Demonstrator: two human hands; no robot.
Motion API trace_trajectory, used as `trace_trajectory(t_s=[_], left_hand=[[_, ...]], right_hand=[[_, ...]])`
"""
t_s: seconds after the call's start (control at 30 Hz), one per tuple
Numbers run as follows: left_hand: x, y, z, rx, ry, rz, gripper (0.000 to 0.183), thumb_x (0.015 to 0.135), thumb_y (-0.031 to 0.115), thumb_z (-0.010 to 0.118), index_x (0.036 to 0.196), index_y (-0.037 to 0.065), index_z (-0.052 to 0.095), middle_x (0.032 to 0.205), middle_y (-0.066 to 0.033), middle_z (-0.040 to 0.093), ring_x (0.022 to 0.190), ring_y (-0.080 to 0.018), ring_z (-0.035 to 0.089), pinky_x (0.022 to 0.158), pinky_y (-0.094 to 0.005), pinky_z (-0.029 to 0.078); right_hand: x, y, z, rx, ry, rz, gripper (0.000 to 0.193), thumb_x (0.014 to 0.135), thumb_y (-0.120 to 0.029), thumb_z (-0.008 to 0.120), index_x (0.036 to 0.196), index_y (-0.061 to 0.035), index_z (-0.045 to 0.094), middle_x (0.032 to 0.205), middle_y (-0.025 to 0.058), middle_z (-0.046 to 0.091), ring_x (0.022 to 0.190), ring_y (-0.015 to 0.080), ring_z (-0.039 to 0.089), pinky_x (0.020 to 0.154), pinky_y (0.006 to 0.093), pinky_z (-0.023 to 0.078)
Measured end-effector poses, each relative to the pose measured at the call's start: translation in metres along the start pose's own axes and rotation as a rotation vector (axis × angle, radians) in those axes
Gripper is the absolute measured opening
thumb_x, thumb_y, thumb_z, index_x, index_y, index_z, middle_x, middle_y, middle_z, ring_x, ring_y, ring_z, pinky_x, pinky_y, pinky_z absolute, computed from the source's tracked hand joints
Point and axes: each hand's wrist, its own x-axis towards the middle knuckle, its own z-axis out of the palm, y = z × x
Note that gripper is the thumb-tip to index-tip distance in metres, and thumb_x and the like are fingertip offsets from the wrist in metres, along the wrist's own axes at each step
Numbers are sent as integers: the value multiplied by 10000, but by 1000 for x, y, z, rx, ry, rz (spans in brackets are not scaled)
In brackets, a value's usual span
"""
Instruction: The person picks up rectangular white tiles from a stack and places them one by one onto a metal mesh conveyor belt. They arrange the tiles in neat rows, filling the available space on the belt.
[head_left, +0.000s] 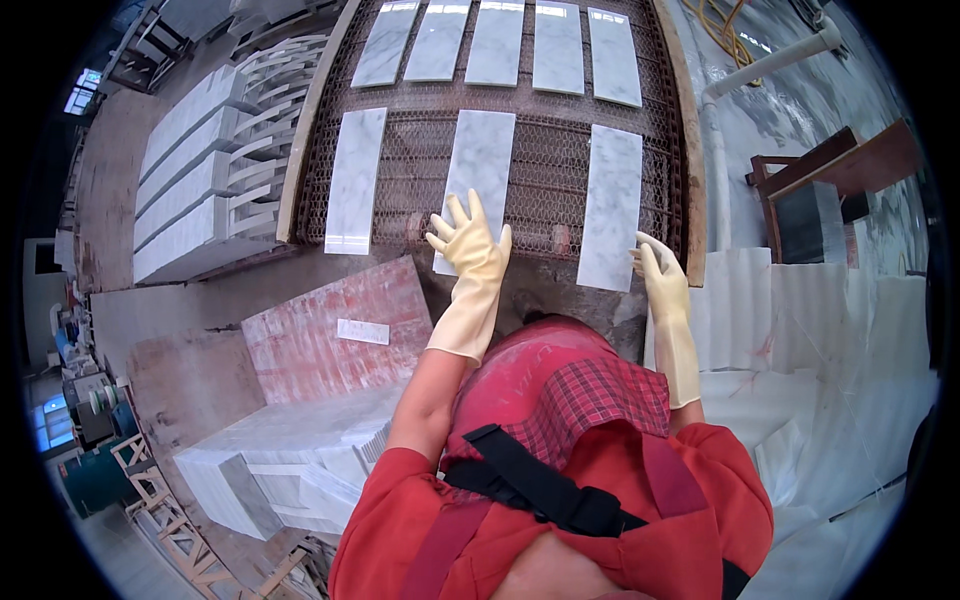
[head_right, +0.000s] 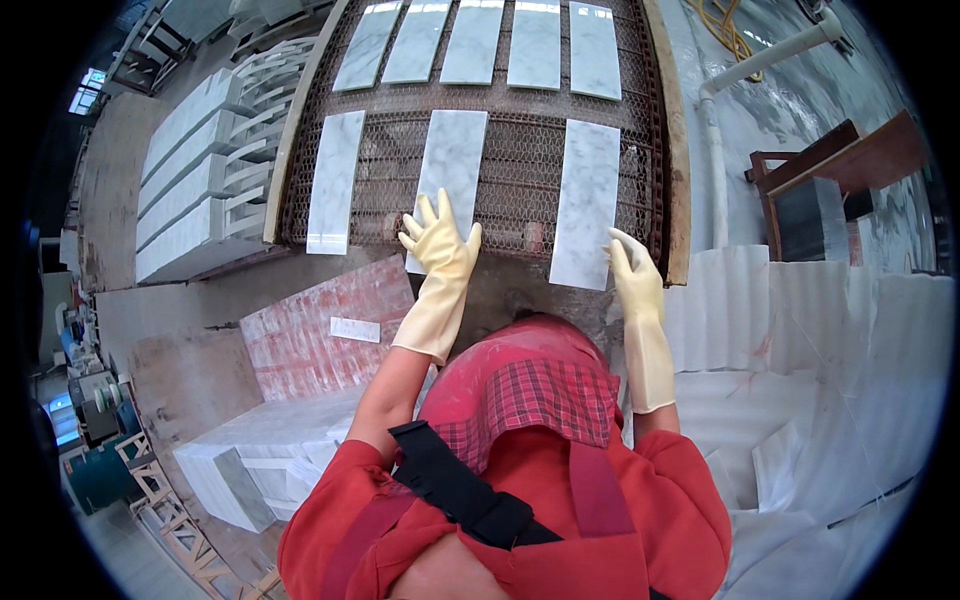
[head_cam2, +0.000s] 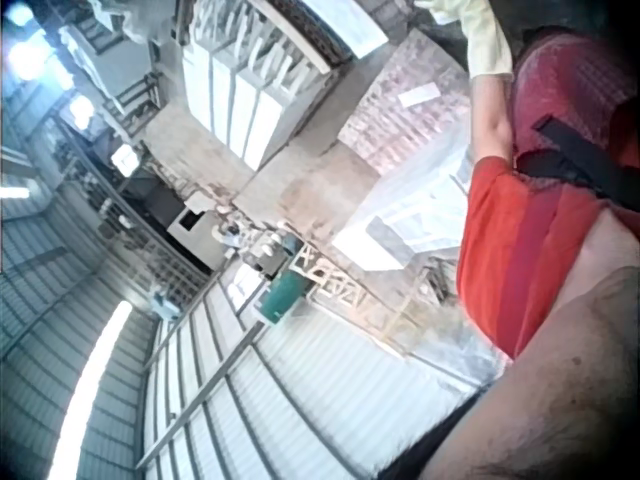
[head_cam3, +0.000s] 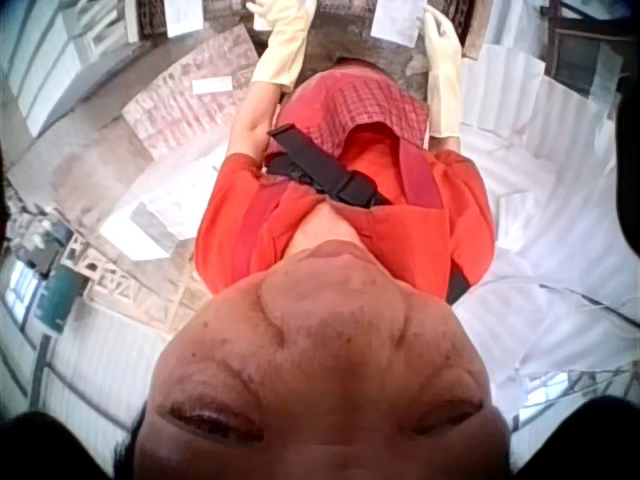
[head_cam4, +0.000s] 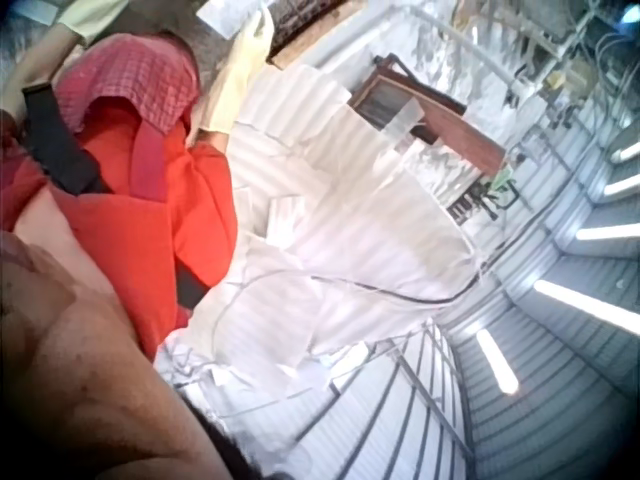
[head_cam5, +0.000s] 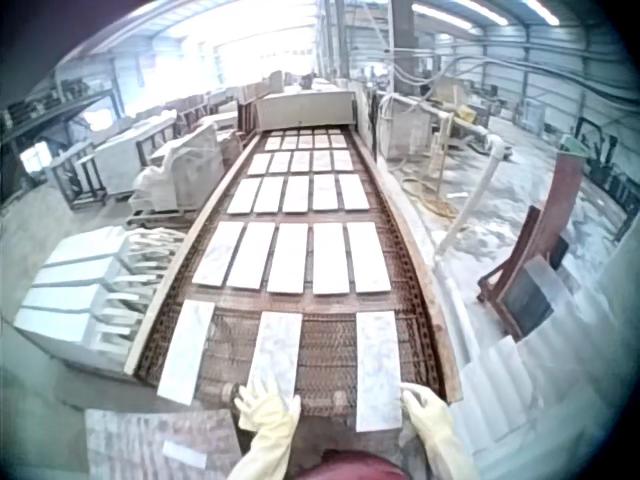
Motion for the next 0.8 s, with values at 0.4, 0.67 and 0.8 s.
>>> trace_trajectory(t_s=[0.4, 0.67, 0.8], left_hand=[[26, -9, -32, -131, -70, -16, 972, 655, 393, 948, 1512, 145, 561, 1498, -122, 573, 1258, -415, 603, 1033, -547, 513], [49, -41, -54, -395, 87, 16, 943, 654, 336, 952, 1478, 70, 579, 1395, -187, 667, 1243, -405, 636, 1074, -509, 503], [78, -73, -51, -180, 155, 1, 917, 678, 362, 941, 1486, 125, 579, 1418, -145, 658, 1202, -399, 634, 1017, -536, 523]], right_hand=[[-3, -37, 77, 63, -424, -49, 352, 1113, -219, 591, 1404, -44, 683, 1216, 100, 763, 1109, 165, 715, 1003, 309, 554], [11, -35, 80, 88, -443, 15, 362, 1105, -264, 593, 1411, -100, 693, 1213, 73, 774, 1101, 148, 715, 949, 288, 545], [12, -32, 77, 91, -445, 2, 364, 1103, -254, 594, 1410, -84, 691, 1218, 81, 773, 1096, 148, 715, 967, 293, 547]])
